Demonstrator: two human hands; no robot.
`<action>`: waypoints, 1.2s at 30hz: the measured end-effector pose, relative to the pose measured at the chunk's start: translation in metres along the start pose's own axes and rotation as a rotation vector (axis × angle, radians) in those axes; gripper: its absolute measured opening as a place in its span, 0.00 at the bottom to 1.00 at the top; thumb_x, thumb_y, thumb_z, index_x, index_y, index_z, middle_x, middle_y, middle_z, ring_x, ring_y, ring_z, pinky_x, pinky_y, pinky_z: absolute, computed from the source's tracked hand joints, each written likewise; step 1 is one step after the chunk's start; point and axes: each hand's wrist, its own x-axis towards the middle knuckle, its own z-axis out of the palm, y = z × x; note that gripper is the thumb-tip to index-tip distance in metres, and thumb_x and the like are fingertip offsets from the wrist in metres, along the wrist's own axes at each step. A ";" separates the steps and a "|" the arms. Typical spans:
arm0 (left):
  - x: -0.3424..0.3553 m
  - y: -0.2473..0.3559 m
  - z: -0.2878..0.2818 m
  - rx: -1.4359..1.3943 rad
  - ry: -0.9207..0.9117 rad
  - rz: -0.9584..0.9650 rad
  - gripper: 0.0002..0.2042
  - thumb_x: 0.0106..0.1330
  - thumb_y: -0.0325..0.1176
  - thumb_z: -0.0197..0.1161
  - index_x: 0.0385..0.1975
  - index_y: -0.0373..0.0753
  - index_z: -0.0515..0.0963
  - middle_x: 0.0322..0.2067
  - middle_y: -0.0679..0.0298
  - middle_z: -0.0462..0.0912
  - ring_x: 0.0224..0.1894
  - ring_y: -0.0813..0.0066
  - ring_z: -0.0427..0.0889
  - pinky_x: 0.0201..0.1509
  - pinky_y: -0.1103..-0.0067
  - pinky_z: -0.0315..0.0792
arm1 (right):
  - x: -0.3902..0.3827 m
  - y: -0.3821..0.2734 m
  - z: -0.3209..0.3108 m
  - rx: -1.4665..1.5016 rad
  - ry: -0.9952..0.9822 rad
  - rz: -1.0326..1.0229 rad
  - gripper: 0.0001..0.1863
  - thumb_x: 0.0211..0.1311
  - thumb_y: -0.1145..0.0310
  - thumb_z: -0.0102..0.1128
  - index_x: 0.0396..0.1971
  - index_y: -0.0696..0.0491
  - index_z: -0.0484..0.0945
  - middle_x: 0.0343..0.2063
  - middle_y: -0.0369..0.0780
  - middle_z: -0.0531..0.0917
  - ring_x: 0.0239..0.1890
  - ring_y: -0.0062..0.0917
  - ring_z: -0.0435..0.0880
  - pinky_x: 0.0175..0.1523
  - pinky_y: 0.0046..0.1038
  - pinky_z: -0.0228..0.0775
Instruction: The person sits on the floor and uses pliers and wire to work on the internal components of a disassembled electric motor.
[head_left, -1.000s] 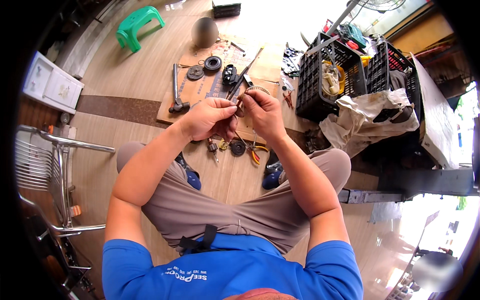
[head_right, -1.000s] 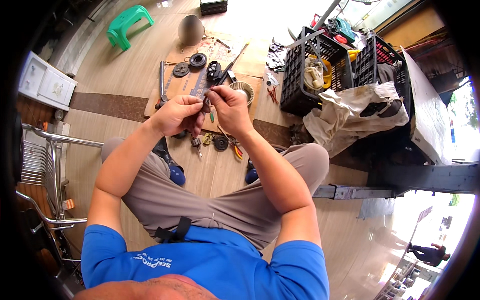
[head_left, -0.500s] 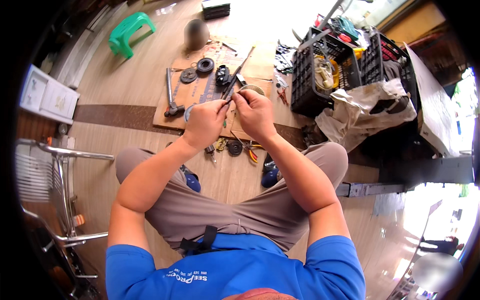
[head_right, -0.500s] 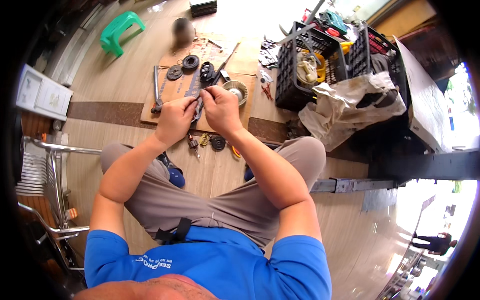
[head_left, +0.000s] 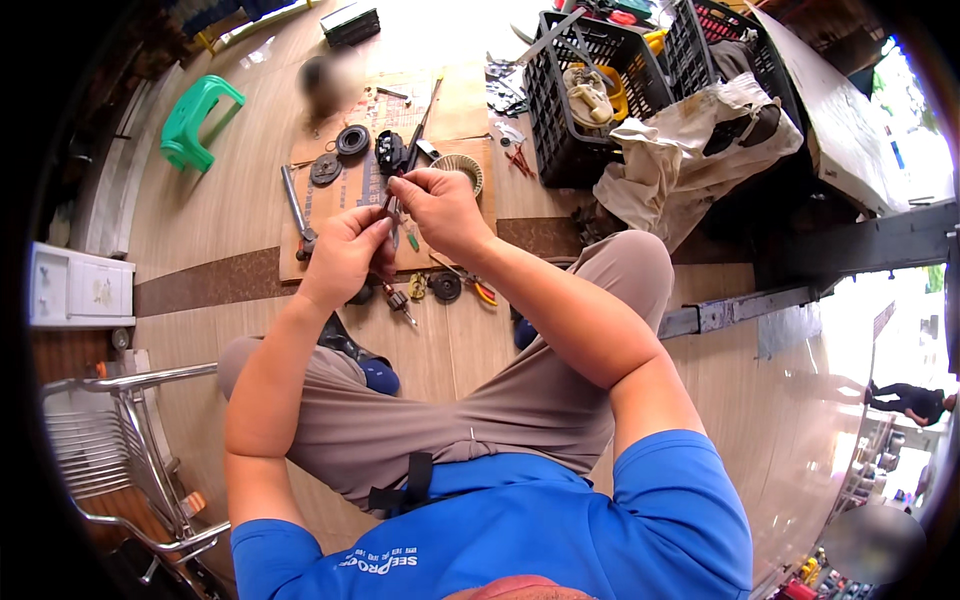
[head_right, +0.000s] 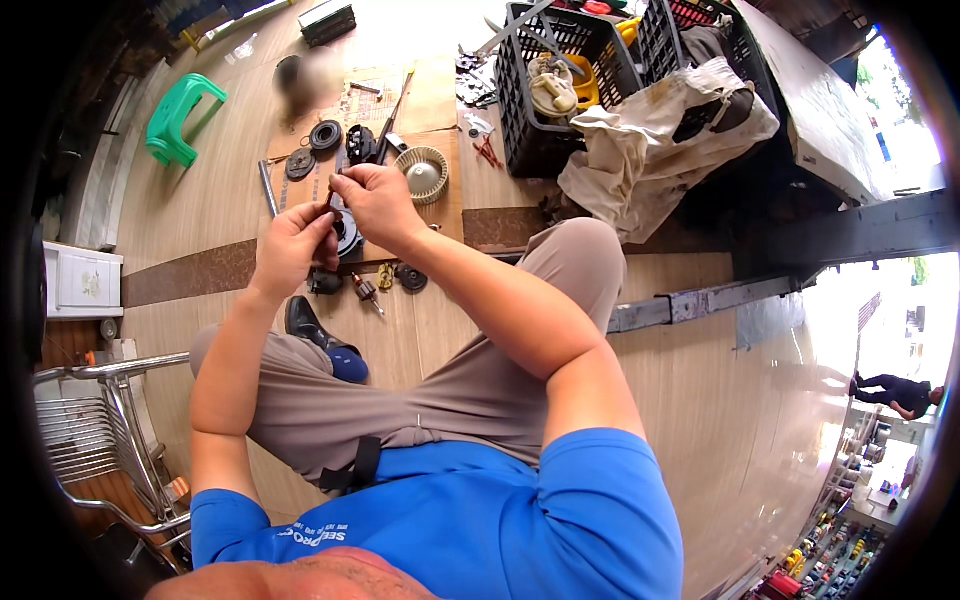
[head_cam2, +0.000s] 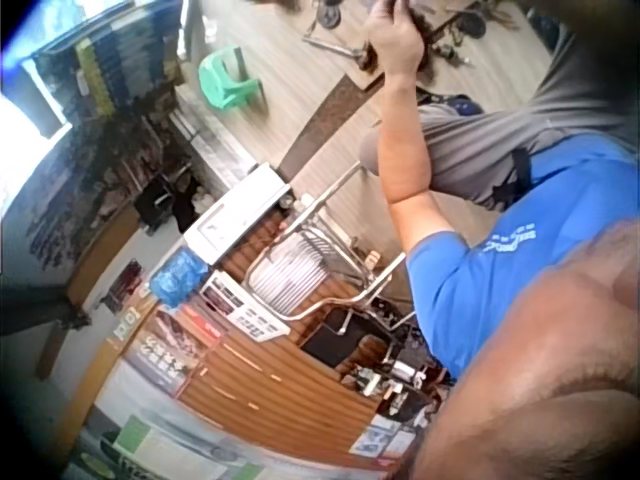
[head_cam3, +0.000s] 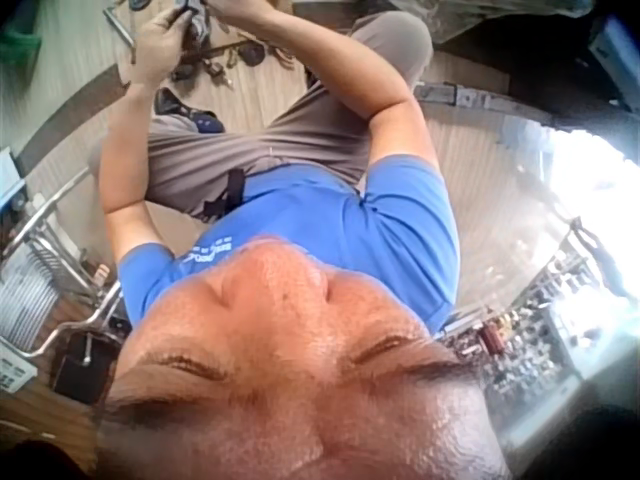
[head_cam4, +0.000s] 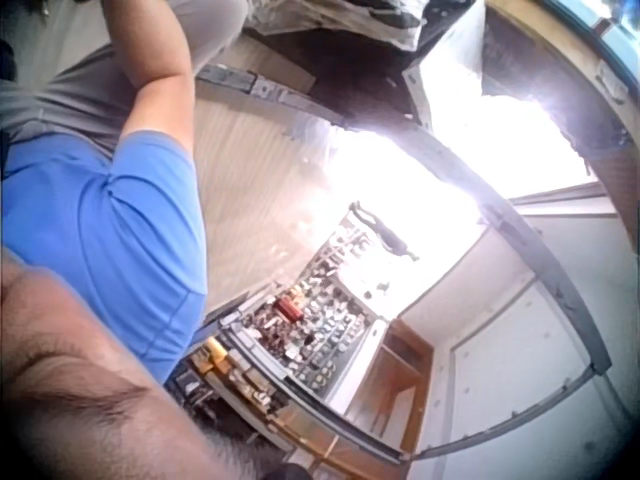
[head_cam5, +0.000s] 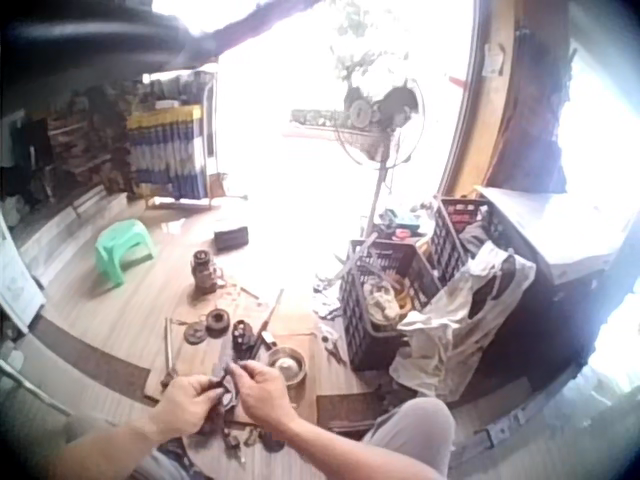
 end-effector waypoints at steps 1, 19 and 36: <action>0.001 -0.002 0.003 0.187 0.101 0.048 0.08 0.73 0.29 0.53 0.43 0.33 0.76 0.21 0.67 0.78 0.22 0.81 0.79 0.23 0.82 0.73 | -0.003 0.000 0.001 -0.063 0.045 0.013 0.13 0.66 0.68 0.59 0.28 0.63 0.81 0.18 0.37 0.81 0.24 0.13 0.74 0.29 0.25 0.67; -0.004 0.010 -0.013 -0.222 -0.271 -0.062 0.13 0.75 0.37 0.50 0.43 0.35 0.77 0.26 0.66 0.80 0.23 0.79 0.79 0.29 0.82 0.76 | -0.008 -0.009 -0.003 0.092 -0.145 -0.050 0.11 0.71 0.72 0.52 0.31 0.62 0.80 0.24 0.31 0.80 0.28 0.11 0.72 0.33 0.18 0.68; 0.003 -0.010 0.016 1.148 0.393 0.791 0.10 0.71 0.32 0.56 0.35 0.31 0.79 0.21 0.66 0.79 0.21 0.81 0.79 0.23 0.78 0.70 | -0.004 0.001 -0.002 -0.306 0.077 -0.071 0.14 0.62 0.67 0.59 0.23 0.63 0.78 0.16 0.48 0.77 0.19 0.24 0.73 0.28 0.32 0.66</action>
